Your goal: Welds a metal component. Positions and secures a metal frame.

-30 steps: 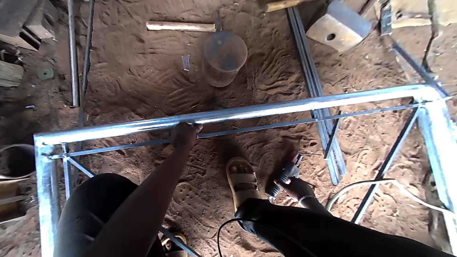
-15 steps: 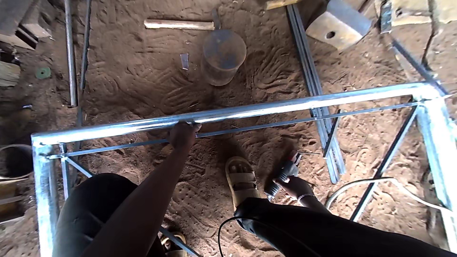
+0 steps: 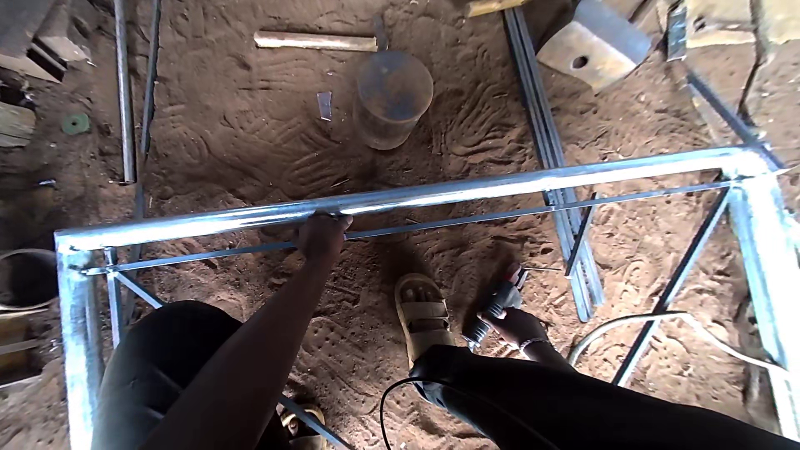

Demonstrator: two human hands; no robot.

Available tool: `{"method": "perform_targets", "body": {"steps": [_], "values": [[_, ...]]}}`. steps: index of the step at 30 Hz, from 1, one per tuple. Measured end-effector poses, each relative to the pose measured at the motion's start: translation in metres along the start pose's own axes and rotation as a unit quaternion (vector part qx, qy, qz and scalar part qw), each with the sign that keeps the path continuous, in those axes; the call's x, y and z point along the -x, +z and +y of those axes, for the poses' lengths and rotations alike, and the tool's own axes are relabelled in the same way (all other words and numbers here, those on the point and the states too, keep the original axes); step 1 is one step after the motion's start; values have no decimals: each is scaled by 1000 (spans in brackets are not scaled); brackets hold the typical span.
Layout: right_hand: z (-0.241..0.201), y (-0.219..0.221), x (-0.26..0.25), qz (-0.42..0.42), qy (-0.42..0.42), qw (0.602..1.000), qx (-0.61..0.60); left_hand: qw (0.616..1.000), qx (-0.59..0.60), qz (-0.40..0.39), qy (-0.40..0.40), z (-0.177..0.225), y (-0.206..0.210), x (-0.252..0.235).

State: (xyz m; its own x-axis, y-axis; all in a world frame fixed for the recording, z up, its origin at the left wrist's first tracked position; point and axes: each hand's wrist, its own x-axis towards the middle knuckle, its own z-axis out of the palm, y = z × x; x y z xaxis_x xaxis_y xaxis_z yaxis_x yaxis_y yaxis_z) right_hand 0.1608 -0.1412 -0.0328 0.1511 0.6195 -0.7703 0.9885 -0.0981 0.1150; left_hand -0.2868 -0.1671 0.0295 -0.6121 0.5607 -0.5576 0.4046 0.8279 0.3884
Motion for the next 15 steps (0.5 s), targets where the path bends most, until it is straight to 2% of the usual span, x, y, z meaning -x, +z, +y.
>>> {"method": "perform_targets", "body": {"steps": [15], "values": [[-6,-3,6,-4,10,1000,14,1000,13,-2,17,-6,2,-6]]}}
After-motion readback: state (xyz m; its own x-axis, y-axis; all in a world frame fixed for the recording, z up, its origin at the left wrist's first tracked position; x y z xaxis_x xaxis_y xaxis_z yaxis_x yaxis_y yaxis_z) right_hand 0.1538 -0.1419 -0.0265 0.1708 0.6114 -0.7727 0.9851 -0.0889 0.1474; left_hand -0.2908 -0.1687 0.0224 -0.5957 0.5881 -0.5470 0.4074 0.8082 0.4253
